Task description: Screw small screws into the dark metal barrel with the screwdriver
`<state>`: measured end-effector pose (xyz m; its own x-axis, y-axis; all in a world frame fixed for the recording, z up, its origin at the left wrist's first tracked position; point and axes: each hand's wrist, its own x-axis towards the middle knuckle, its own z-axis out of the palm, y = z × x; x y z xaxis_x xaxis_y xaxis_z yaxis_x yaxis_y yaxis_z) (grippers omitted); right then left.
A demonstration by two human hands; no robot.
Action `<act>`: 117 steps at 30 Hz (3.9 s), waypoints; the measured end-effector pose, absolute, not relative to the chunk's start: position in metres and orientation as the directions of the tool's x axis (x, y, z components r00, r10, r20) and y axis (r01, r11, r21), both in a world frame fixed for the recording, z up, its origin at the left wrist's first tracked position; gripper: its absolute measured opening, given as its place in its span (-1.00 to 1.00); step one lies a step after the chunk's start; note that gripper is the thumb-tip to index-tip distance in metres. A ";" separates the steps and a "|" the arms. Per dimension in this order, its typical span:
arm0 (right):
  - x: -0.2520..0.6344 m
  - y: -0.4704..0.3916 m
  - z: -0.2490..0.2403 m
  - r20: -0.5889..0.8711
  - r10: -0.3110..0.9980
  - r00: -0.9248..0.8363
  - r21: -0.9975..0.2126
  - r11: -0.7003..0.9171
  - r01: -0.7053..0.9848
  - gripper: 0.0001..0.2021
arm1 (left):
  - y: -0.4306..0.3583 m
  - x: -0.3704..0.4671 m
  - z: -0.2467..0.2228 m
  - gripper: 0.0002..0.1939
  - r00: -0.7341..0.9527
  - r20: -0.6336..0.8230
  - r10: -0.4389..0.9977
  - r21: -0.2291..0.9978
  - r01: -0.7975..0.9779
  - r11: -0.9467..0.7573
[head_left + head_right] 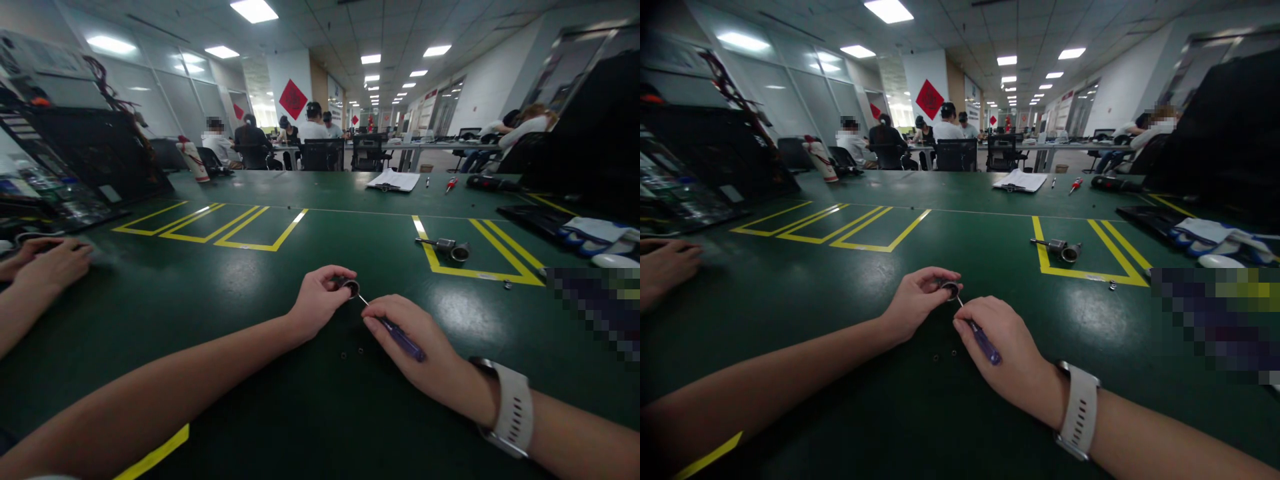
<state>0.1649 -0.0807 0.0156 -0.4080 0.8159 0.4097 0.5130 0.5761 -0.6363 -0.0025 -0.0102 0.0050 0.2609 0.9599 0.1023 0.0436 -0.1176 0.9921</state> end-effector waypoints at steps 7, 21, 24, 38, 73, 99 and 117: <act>0.163 -0.082 0.015 0.414 0.812 -0.412 -0.587 0.584 0.561 -0.87 | -0.010 -0.002 0.003 -0.76 0.258 0.127 0.958 0.990 0.027 -0.138; 0.171 -0.072 0.015 0.067 0.979 -0.190 -0.998 0.064 -0.024 -0.53 | -0.006 -0.002 0.003 -0.76 0.234 0.067 0.970 0.995 0.052 -0.081; 0.170 -0.070 0.014 0.005 0.970 -0.242 -0.996 -0.016 -0.087 -0.52 | -0.005 -0.002 0.004 -0.75 0.227 0.049 0.973 0.997 0.044 -0.060; 0.165 -0.083 0.023 0.097 0.942 -0.322 -0.887 0.228 0.401 -0.53 | -0.005 -0.002 0.003 -0.67 0.234 0.063 0.970 0.998 -0.035 -0.057; 0.169 -0.073 0.010 0.093 0.949 -0.300 -0.959 0.166 0.229 -0.75 | -0.008 -0.002 0.012 -0.73 0.082 0.022 0.996 0.996 0.083 -0.029; 0.169 -0.073 0.011 0.100 0.934 -0.344 -0.958 0.184 0.219 -0.74 | -0.016 -0.005 0.021 -0.71 0.079 -0.060 0.995 0.987 0.156 0.047; 0.167 -0.082 0.015 0.277 0.941 -0.193 -0.889 0.328 0.321 -0.84 | -0.020 -0.003 0.020 -0.73 0.168 0.042 0.985 0.993 0.098 -0.059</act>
<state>0.1666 -0.0818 0.0149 -0.1928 0.9412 0.2774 0.3211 0.3277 -0.8886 -0.0028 -0.0202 0.0205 0.1679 0.9849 0.0425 0.0975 -0.0595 0.9935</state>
